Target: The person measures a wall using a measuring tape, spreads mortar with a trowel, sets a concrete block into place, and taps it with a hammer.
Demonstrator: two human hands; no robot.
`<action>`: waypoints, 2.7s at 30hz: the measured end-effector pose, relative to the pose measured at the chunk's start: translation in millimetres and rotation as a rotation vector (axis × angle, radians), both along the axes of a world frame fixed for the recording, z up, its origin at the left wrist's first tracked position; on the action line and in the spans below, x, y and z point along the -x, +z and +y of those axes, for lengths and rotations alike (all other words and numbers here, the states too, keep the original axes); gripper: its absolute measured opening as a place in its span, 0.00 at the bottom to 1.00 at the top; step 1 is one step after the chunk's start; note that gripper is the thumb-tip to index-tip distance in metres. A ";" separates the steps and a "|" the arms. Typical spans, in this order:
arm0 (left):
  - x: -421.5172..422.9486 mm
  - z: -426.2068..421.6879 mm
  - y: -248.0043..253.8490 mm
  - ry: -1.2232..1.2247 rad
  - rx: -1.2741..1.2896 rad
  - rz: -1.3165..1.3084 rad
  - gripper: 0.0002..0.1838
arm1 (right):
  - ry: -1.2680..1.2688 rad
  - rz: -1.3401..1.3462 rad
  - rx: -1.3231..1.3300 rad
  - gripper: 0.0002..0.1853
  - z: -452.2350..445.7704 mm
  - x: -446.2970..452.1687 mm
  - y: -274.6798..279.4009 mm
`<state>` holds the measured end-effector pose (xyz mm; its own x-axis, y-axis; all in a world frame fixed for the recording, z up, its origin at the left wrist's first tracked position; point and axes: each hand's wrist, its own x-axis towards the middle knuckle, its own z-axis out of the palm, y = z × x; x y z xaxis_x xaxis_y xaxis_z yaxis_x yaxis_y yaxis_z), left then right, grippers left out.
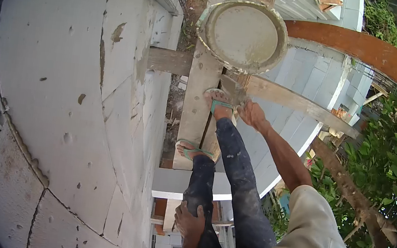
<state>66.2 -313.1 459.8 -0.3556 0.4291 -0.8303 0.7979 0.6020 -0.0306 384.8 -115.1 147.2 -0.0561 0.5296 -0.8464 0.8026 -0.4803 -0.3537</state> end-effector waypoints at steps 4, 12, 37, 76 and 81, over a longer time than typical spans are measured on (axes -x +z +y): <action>1.3 5.2 -3.2 -0.046 0.051 0.036 0.34 | -0.428 0.051 0.211 0.28 2.5 -21.7 153.5; 3.0 9.0 -7.5 -0.097 0.114 0.076 0.34 | 0.035 -0.431 -0.461 0.18 146.0 -62.6 121.3; 22.3 -2.4 7.9 -0.049 0.090 0.021 0.38 | -0.339 0.947 -0.697 0.15 164.5 176.2 492.6; 18.8 -6.0 14.0 -0.059 0.112 -0.002 0.34 | 0.195 0.564 -0.788 0.20 -9.6 151.3 430.5; 8.3 -4.9 5.5 -0.108 0.082 0.014 0.33 | -0.008 -0.028 -0.606 0.19 80.1 36.3 224.4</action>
<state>57.9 -318.0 465.3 -0.3227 0.3968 -0.8593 0.8573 0.5074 -0.0877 348.5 -35.0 371.6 -0.0324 0.9183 -0.3946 0.8127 -0.2056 -0.5452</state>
